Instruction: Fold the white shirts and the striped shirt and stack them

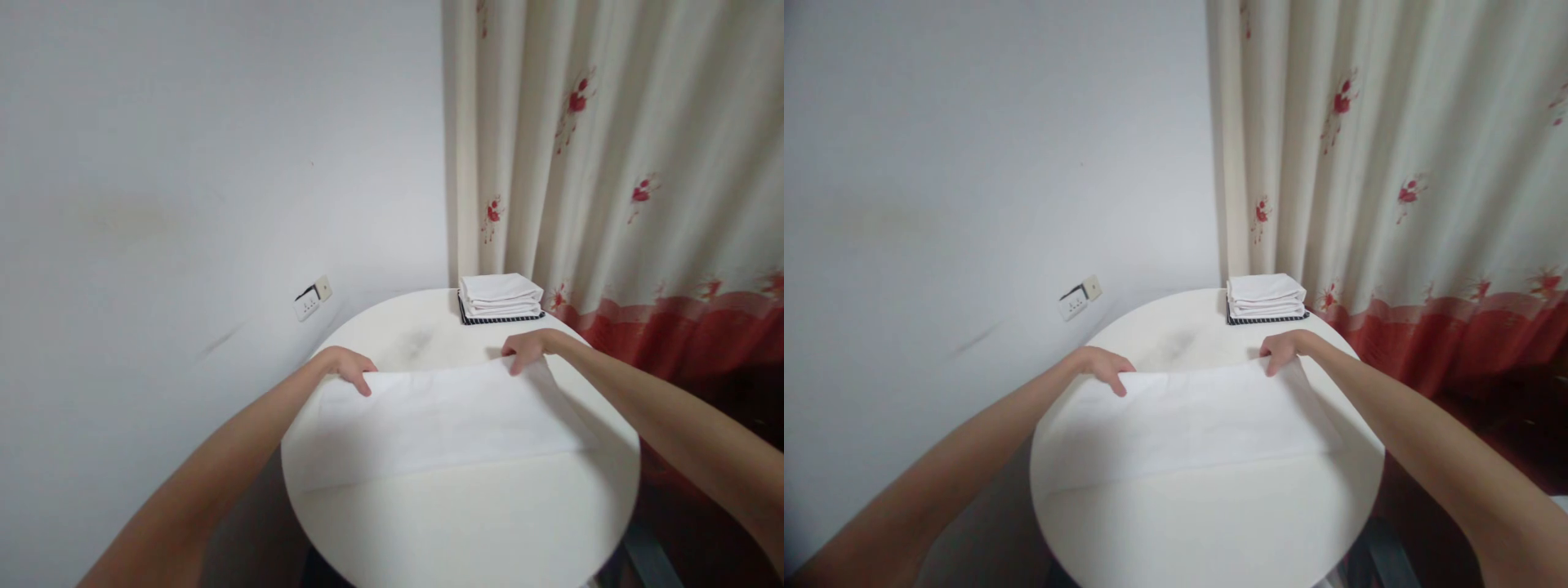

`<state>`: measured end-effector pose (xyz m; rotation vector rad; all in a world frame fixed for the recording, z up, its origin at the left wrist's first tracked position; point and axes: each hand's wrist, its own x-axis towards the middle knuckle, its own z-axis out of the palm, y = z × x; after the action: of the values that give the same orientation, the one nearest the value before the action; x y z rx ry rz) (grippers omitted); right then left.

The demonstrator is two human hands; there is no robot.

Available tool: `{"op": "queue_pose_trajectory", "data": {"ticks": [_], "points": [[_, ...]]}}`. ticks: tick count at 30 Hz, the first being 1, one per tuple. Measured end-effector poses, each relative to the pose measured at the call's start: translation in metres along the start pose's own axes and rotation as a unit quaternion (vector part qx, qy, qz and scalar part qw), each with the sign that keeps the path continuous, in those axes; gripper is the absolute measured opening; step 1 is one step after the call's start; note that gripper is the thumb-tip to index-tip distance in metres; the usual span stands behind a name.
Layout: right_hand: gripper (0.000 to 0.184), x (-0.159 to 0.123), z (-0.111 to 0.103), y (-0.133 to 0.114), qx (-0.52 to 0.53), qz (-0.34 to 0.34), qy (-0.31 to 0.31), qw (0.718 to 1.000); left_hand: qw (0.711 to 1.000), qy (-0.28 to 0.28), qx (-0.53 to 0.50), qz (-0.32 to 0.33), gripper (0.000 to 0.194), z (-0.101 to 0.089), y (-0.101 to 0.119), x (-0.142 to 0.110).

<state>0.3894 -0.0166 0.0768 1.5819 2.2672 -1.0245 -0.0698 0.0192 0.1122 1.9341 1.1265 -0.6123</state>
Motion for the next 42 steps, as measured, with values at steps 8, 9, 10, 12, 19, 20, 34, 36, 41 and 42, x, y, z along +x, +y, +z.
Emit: {"op": "queue_pose_trajectory", "data": {"ticks": [8,9,10,12,19,20,34,36,41,42], "points": [[0.024,-0.054,-0.036,-0.021,-0.109,-0.117,0.203,0.966,0.944,0.283,0.159,0.059,0.029,-0.011,0.017,-0.058],[0.023,-0.066,-0.043,-0.027,-0.127,-0.128,0.24,0.954,0.926,0.331,0.168,0.067,0.026,-0.014,0.021,-0.07],[0.022,-0.079,-0.05,-0.033,-0.141,-0.135,0.273,0.942,0.909,0.372,0.173,0.074,0.024,-0.015,0.025,-0.081],[0.015,-0.101,-0.054,-0.043,-0.164,-0.131,0.331,0.92,0.876,0.438,0.185,0.083,0.019,-0.012,0.032,-0.099],[0.017,-0.115,0.035,-0.036,-0.295,-0.102,0.386,0.868,0.848,0.49,0.198,0.042,0.01,0.079,0.029,-0.08],[0.018,-0.11,0.054,-0.031,-0.296,-0.11,0.361,0.877,0.864,0.47,0.181,0.034,0.01,0.095,0.025,-0.072],[0.037,-0.056,0.075,-0.087,-0.22,0.018,0.392,0.893,0.855,0.502,0.105,0.078,0.034,0.074,0.081,-0.001],[0.041,-0.023,0.085,-0.113,-0.2,0.036,0.391,0.898,0.851,0.507,0.12,0.071,0.038,0.087,0.11,0.037],[0.049,0.033,0.122,-0.132,-0.148,0.041,0.395,0.905,0.858,0.492,0.14,0.045,0.048,0.126,0.139,0.098],[0.051,0.037,0.127,-0.13,-0.142,0.04,0.396,0.906,0.86,0.487,0.145,0.045,0.05,0.129,0.136,0.101]]}}
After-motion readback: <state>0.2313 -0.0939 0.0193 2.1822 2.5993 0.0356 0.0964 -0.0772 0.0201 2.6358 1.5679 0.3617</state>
